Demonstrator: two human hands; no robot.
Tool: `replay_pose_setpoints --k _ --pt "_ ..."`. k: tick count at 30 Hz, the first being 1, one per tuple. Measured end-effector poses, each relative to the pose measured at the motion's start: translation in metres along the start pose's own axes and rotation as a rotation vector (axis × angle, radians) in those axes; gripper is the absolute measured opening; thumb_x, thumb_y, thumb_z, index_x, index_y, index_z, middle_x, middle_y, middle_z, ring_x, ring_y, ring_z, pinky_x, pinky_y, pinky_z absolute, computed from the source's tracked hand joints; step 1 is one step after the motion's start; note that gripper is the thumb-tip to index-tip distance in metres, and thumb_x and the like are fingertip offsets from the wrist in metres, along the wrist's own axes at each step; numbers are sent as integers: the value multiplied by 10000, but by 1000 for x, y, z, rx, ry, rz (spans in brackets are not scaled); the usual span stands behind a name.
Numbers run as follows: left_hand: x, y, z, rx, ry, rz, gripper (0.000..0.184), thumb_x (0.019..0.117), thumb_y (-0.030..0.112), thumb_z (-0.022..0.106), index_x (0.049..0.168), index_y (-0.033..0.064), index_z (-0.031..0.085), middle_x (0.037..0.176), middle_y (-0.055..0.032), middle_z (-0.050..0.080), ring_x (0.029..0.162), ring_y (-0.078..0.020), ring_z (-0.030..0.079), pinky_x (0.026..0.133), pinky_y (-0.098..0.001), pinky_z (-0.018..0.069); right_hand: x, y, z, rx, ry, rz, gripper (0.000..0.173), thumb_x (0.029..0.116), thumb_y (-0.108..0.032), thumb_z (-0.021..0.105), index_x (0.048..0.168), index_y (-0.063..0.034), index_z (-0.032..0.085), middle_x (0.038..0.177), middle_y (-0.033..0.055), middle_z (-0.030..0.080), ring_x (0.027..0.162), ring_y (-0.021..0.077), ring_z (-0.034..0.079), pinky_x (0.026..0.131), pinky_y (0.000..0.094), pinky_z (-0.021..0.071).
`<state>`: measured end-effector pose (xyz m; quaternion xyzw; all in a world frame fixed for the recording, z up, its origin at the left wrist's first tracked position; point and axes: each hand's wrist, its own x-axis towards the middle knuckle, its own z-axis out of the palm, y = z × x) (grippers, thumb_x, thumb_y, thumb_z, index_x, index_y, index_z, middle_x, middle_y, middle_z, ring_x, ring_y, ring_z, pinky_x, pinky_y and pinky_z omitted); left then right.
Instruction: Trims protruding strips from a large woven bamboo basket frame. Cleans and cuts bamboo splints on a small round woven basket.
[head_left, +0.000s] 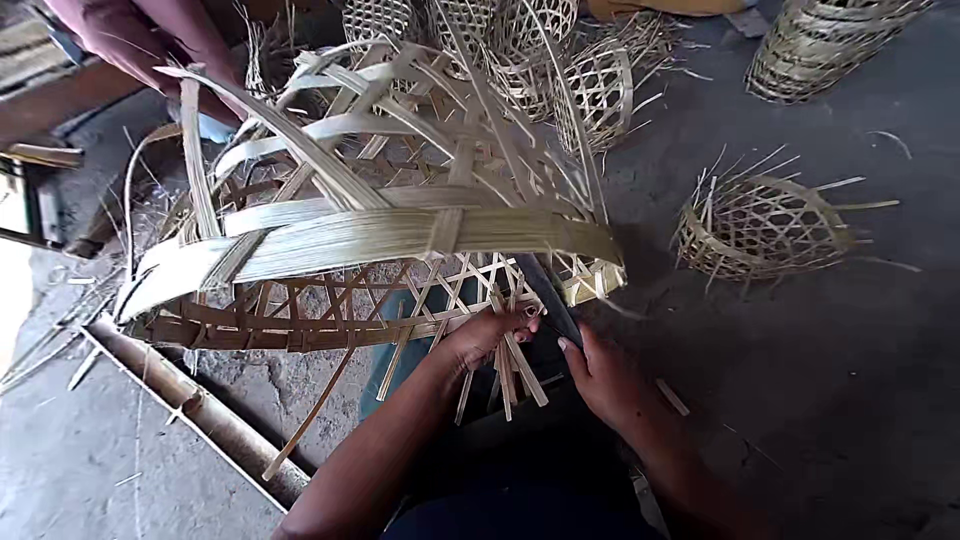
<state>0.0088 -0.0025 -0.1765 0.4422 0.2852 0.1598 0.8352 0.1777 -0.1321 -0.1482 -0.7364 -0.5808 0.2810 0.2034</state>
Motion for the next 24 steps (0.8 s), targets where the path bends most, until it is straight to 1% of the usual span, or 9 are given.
replay_pose_setpoints --k 2,6,12,15,16,18,21,22,24 --pt "2 -1 -2 17 -23 2 208 1066 110 441 923 127 590 766 60 565 663 -18 532 658 -165 477 5 -5 6 -28 5 22 472 1102 -292 409 1504 -49 456 932 205 713 860 391 713 789 560 558" --pt "2 -1 -5 51 -22 0 222 1070 111 426 912 135 581 771 61 559 672 -27 530 674 -176 477 24 -23 2 -61 -102 90 448 1118 -302 372 1431 6 461 1014 227 689 989 392 693 888 542 533" --pt "3 0 -9 144 -65 -21 186 1059 116 437 931 141 570 776 70 566 665 -18 535 657 -174 481 35 -27 -4 -71 -165 85 416 1121 -295 370 1300 47 524 1062 232 665 1061 362 668 938 503 510" --pt "-1 -3 -2 291 -149 -50 158 1045 166 489 952 136 613 782 87 601 686 -21 560 670 -204 484 45 -26 -4 -71 -205 149 463 1116 -304 395 1377 69 476 1195 258 644 1189 372 630 1029 509 479" --pt "-2 -2 0 307 -166 -40 171 1047 178 493 941 136 621 780 86 607 687 -24 562 671 -207 485 47 -22 -4 -42 -196 145 479 1113 -318 413 1387 72 457 1196 261 641 1190 373 629 1030 509 480" --pt "-6 2 1 272 -179 36 193 1050 199 487 946 139 639 770 85 609 678 -21 563 664 -197 488 48 -14 -3 57 -166 111 467 1107 -311 431 1392 59 450 1168 247 645 1147 352 645 1009 500 493" --pt "-17 21 0 254 -143 231 223 1029 319 575 1076 137 693 735 121 566 657 5 524 650 -181 463 40 -4 -5 183 -57 80 433 1103 -324 417 1369 11 481 979 176 642 877 289 664 838 477 541" --pt "-22 32 -2 289 -102 266 251 1022 324 596 1105 118 713 723 124 558 633 13 504 627 -172 448 38 -4 -8 194 -4 69 431 1102 -315 411 1374 12 485 945 170 641 833 284 662 804 475 546" --pt "-29 45 -3 448 68 212 204 1025 202 560 1063 78 718 684 88 561 576 -6 489 580 -185 439 30 -10 -17 161 73 61 421 1103 -303 422 1360 20 508 962 192 663 875 311 678 832 494 545"
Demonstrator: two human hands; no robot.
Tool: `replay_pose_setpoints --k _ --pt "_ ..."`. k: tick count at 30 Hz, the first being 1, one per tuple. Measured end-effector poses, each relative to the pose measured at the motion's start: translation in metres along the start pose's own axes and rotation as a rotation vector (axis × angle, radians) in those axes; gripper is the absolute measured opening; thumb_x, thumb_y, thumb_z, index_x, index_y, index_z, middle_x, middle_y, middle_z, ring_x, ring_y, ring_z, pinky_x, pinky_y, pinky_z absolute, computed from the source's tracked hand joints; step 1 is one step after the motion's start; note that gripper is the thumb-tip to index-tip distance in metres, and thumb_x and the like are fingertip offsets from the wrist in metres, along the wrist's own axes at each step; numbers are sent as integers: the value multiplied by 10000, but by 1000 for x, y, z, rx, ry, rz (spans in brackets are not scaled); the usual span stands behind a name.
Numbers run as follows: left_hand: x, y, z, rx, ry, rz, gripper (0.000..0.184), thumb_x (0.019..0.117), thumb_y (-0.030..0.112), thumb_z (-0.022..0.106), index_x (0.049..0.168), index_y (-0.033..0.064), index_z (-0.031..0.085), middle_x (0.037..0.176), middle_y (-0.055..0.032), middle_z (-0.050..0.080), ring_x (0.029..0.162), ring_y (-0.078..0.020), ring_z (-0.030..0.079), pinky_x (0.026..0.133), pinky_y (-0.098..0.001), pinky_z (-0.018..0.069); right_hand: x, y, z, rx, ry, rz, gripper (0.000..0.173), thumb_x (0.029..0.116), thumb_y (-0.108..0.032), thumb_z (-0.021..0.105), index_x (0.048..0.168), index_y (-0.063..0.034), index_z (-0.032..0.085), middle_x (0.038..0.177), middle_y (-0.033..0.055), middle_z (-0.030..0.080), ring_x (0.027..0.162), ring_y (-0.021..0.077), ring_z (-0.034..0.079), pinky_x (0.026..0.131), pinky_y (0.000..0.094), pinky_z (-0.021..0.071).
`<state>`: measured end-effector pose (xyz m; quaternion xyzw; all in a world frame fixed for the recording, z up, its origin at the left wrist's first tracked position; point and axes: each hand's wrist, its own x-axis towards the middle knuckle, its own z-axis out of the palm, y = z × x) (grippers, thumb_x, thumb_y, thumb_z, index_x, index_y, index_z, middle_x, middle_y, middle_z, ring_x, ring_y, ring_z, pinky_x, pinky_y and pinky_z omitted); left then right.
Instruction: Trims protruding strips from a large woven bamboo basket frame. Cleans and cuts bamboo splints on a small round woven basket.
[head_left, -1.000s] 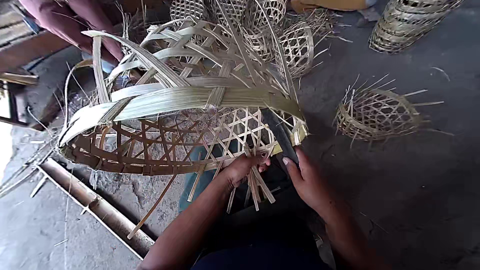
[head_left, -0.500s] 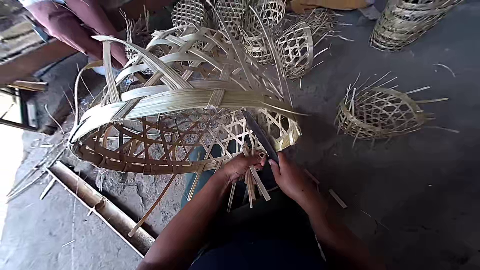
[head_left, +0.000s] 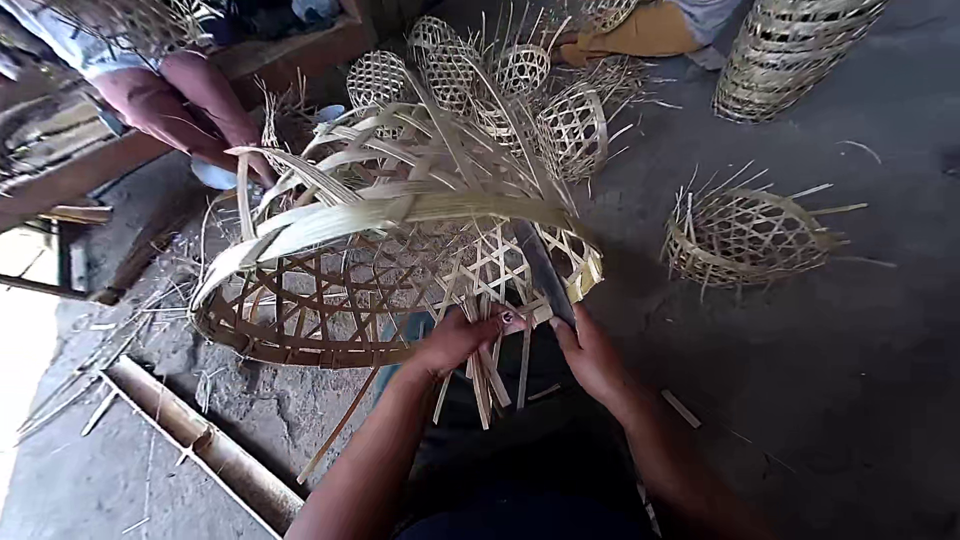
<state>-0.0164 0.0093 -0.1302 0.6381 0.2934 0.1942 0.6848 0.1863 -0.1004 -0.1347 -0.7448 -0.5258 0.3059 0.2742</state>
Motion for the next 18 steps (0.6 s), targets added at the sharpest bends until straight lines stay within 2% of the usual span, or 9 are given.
replay_pose_setpoints --k 2,4,5,7,9,11,13,15,18 --pt "1 -2 1 195 74 -160 241 1062 172 506 1076 39 706 701 37 630 599 -42 573 614 -234 502 -6 -11 -6 -59 38 -5 426 1105 -298 426 1372 23 511 988 221 679 936 354 689 867 525 539" --pt "4 -5 8 269 57 -284 292 1091 204 457 1133 33 690 916 -9 767 814 -59 700 789 -302 549 -9 -22 -7 -141 70 -14 432 1109 -290 417 1393 23 505 981 233 693 939 390 699 856 545 544" --pt "4 -5 13 234 55 -315 289 1093 206 458 1144 32 682 990 -18 778 899 -60 715 850 -310 549 -11 -27 -6 -176 79 -18 448 1109 -283 415 1424 26 492 990 241 703 943 406 706 859 554 550" --pt "5 -7 21 30 59 -316 272 1095 176 445 1182 13 646 1051 -47 765 976 -91 718 891 -304 567 -12 -27 -5 -195 99 -39 442 1105 -278 423 1416 28 493 976 241 704 926 412 709 843 557 552" --pt "7 -19 25 -181 52 -300 290 1106 191 427 1186 12 641 997 -61 762 901 -117 726 805 -296 587 -14 -19 -5 -148 73 -79 449 1101 -279 436 1427 25 491 989 237 704 930 396 707 853 552 551" --pt "11 -34 23 -284 23 -264 252 1094 179 445 1115 31 647 886 -27 716 809 -102 684 763 -277 569 -17 -9 -8 -108 -26 -85 444 1100 -301 439 1427 -4 484 969 215 691 900 367 697 828 542 550" --pt "14 -39 22 -311 6 -235 205 1073 156 486 1049 42 655 829 -9 675 769 -92 650 748 -263 553 -22 0 -10 -114 -149 -26 496 1103 -331 425 1533 -84 402 1002 199 692 915 355 694 840 544 547" --pt "16 -41 22 -316 -7 -229 184 1064 145 503 1018 46 651 816 -6 659 758 -88 638 749 -254 549 -26 9 -6 -116 -224 22 515 1107 -322 415 1583 -137 352 1046 202 699 956 364 696 872 553 539" --pt "17 -43 21 -315 -20 -231 178 1061 134 501 1002 46 644 812 -2 652 741 -82 625 741 -245 540 -27 18 5 -92 -215 6 494 1106 -301 414 1555 -97 383 1038 203 696 951 358 695 870 532 542"
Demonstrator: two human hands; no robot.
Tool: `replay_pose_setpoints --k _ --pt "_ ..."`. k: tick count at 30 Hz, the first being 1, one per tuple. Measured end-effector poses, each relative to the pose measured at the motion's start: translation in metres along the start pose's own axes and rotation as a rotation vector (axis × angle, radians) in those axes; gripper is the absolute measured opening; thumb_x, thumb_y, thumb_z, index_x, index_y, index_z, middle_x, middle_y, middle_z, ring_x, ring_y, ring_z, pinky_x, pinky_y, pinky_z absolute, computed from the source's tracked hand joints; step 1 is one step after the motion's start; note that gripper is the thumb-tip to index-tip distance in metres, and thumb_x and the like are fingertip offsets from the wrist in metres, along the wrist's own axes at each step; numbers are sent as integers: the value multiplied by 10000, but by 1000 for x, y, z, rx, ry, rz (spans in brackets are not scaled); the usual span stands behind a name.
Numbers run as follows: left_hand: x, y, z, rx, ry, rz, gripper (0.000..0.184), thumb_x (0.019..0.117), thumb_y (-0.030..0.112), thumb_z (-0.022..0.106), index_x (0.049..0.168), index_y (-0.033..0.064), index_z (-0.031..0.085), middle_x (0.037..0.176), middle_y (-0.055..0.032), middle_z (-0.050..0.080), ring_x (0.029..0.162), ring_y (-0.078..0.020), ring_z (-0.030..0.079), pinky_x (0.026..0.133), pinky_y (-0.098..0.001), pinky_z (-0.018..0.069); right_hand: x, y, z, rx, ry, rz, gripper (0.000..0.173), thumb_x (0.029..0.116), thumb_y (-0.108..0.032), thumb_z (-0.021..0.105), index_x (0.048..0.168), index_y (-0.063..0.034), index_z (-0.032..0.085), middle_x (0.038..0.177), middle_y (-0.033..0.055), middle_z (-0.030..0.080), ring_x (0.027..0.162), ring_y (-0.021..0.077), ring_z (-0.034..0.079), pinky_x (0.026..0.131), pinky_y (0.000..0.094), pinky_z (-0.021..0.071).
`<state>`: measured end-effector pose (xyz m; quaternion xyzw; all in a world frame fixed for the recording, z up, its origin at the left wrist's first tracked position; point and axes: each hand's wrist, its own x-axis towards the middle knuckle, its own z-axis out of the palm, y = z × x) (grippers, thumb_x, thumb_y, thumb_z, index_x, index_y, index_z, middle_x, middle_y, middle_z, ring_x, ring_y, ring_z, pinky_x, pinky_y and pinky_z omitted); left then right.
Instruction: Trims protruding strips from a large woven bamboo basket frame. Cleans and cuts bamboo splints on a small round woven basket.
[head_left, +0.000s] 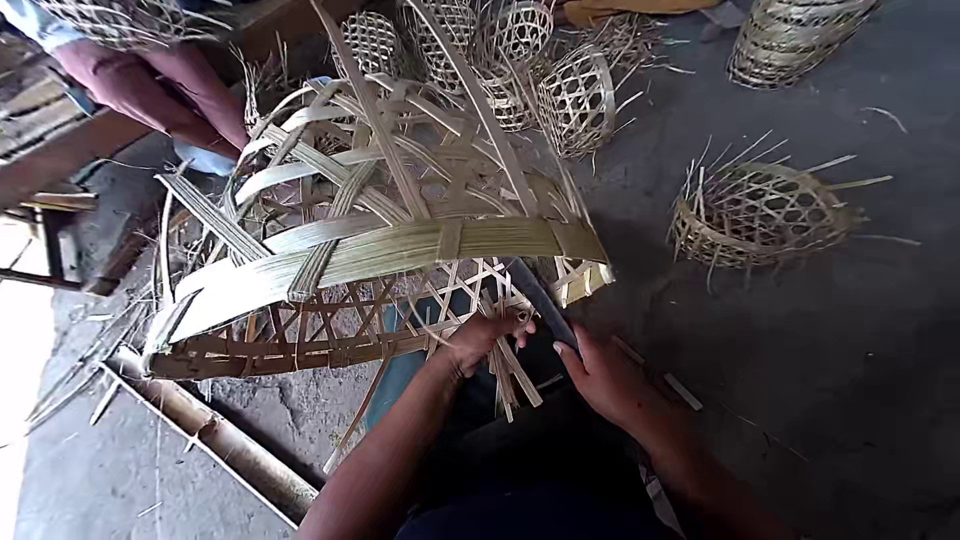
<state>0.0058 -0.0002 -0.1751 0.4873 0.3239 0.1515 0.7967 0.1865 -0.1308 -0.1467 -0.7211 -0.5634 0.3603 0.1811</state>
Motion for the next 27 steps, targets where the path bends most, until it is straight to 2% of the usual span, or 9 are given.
replay_pose_setpoints --k 4,9,11,13,16,18,20,24,27 --pt "2 0 -1 15 4 -21 175 1051 115 510 963 58 650 770 11 642 711 -75 620 719 -236 539 16 -3 5 18 -25 1 485 1112 -318 398 1512 -45 402 1081 207 683 1019 344 684 921 518 528" --pt "2 -2 -3 79 -24 -26 159 1043 105 523 958 63 650 781 22 645 718 -71 613 728 -237 531 40 -23 6 -25 -57 37 366 1108 -252 417 1276 58 514 1050 213 651 1039 325 662 933 474 514" --pt "-3 -6 1 129 -78 -40 135 1028 119 542 966 73 653 784 29 662 709 -66 623 718 -238 536 49 -22 8 -6 -100 73 357 1098 -214 437 1321 62 481 1115 218 652 1112 320 655 991 477 502" --pt "-6 -5 2 114 -58 -23 146 1043 151 544 993 69 653 780 22 657 710 -73 626 709 -240 539 54 -11 10 89 -84 22 381 1101 -250 442 1357 30 470 1075 196 656 1024 295 672 945 472 521" --pt "-15 -1 -2 73 -57 126 149 1037 194 547 1022 100 662 749 65 588 681 -46 570 678 -216 510 51 6 12 258 10 -35 410 1093 -354 449 1352 -40 493 854 97 591 678 197 600 674 406 539" --pt "-23 12 -2 120 -8 214 136 1017 169 580 1008 95 693 704 94 555 602 -6 505 594 -174 451 45 2 4 267 100 -31 403 1092 -358 449 1312 -28 522 791 81 562 627 190 574 624 396 526" --pt "-29 26 4 240 95 207 163 1020 125 557 979 69 704 674 80 570 565 -8 498 570 -176 446 38 -8 -7 181 174 -6 386 1097 -342 450 1264 -7 543 802 121 589 696 246 614 689 456 532" --pt "-23 41 11 488 184 6 277 1090 187 480 1056 33 708 863 -11 766 783 -62 705 763 -279 558 29 -27 -15 23 281 -18 370 1101 -310 453 1261 11 541 890 193 658 860 348 682 801 529 546" --pt "-14 39 9 580 214 -78 317 1092 213 465 1018 36 718 881 -8 773 819 -73 723 811 -316 571 22 -33 -14 -34 287 -8 384 1102 -318 447 1253 17 560 900 198 671 874 353 691 805 517 549"
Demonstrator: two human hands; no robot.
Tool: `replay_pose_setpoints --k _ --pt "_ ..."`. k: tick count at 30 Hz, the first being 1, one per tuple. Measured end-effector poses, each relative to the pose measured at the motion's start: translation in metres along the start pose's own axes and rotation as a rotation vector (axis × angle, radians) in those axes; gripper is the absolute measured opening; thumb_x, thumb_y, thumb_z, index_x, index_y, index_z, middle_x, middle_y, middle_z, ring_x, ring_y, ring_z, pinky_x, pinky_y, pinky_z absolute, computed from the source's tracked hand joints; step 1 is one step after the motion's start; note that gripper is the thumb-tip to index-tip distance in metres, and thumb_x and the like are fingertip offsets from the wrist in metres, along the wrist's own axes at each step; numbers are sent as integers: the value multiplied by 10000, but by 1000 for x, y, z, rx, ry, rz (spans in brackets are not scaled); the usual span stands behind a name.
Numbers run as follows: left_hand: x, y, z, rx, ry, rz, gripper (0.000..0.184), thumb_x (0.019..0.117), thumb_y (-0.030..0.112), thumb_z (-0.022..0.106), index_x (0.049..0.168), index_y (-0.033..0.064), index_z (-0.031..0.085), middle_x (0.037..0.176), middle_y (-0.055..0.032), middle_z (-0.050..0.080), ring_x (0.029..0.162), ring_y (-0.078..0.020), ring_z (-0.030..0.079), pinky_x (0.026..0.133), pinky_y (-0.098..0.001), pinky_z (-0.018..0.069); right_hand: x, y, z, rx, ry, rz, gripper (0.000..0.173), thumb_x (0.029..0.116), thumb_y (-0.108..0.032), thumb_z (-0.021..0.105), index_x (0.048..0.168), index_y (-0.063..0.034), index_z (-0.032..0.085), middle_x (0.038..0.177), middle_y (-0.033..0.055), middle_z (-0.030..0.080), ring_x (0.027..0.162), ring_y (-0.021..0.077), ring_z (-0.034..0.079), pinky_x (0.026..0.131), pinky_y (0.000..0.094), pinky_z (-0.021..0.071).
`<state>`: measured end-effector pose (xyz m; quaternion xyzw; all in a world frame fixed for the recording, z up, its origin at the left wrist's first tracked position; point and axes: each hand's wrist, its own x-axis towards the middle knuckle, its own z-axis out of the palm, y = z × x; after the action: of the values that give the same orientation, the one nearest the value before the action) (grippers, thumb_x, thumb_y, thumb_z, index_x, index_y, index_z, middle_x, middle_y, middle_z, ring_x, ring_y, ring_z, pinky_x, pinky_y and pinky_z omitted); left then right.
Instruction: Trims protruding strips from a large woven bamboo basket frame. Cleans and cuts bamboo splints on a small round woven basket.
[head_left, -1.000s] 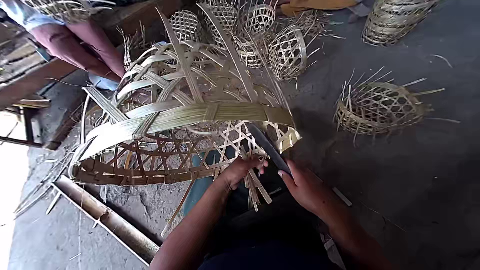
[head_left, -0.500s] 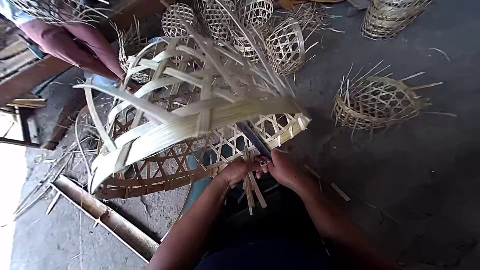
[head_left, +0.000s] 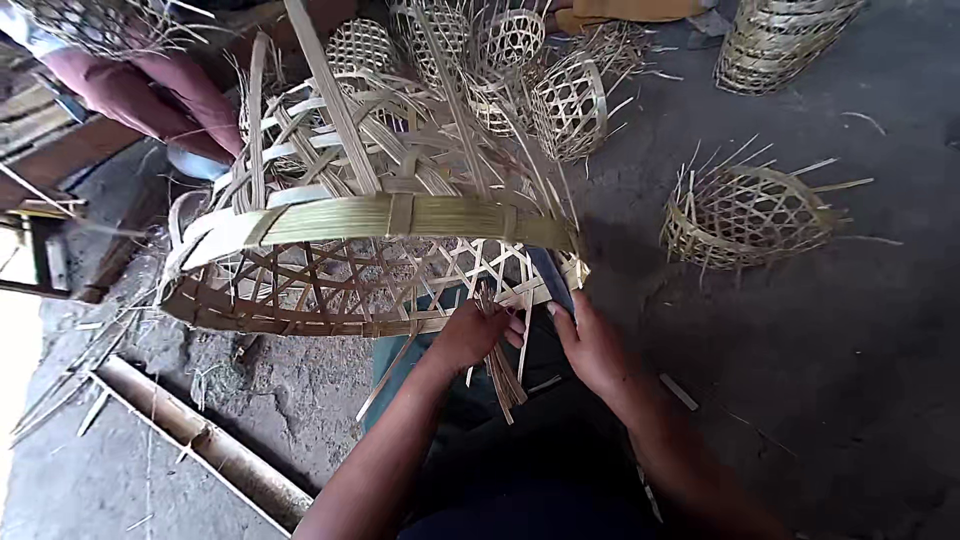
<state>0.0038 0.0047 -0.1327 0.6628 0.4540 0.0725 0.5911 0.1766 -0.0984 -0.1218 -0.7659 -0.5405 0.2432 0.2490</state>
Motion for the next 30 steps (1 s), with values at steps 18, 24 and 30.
replay_pose_setpoints --k 18,24,30 --pt "28 -43 7 -533 -266 143 199 1067 135 472 937 101 619 782 31 610 704 -51 585 706 -201 512 -11 17 37 -38 -130 -10 459 1108 -295 400 1454 -2 466 1011 225 708 968 396 710 868 544 552" --pt "23 -39 13 -383 -423 177 164 1038 162 527 917 117 628 753 67 633 681 -40 597 682 -220 518 29 4 34 22 -303 91 444 1098 -299 466 1381 43 457 1137 234 662 1120 354 661 993 519 509" --pt "7 -45 -2 -487 -265 354 162 1019 250 588 994 132 696 727 114 579 656 2 530 666 -188 468 28 31 31 280 -186 -20 407 1084 -372 465 1296 -33 545 874 113 618 721 215 619 714 433 540"
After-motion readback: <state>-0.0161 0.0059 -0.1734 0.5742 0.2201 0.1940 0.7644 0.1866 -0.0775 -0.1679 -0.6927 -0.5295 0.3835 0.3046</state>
